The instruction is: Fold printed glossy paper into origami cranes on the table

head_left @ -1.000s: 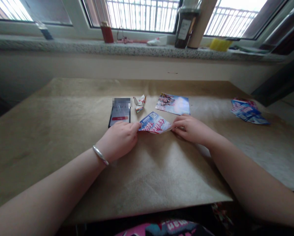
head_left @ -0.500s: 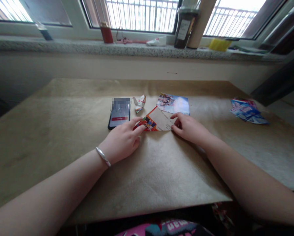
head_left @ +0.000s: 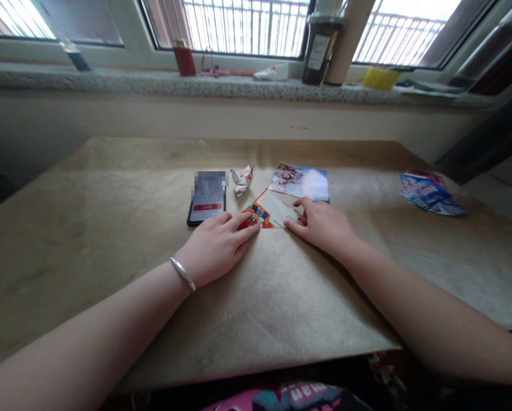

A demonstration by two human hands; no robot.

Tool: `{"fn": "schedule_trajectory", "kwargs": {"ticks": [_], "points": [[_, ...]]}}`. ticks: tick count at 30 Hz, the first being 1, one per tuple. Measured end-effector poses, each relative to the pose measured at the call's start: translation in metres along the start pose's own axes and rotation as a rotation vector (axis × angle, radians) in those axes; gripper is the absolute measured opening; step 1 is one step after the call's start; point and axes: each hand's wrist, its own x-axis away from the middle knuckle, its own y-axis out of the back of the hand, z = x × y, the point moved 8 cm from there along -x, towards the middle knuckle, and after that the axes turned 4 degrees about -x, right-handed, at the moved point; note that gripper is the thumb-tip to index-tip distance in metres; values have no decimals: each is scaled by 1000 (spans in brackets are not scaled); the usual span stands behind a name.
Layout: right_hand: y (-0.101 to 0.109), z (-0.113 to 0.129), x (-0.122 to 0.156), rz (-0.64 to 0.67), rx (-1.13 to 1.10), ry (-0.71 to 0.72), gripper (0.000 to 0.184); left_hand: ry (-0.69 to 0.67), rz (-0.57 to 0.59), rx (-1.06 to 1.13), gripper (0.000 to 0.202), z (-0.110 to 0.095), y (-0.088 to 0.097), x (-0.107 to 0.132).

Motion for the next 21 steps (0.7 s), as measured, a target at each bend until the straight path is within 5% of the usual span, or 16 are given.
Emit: {"fn": "schedule_trajectory", "kwargs": {"ticks": [21], "points": [[-7, -13, -2, 155, -124, 6, 25, 120, 131, -103, 32, 4, 7, 1]]}}
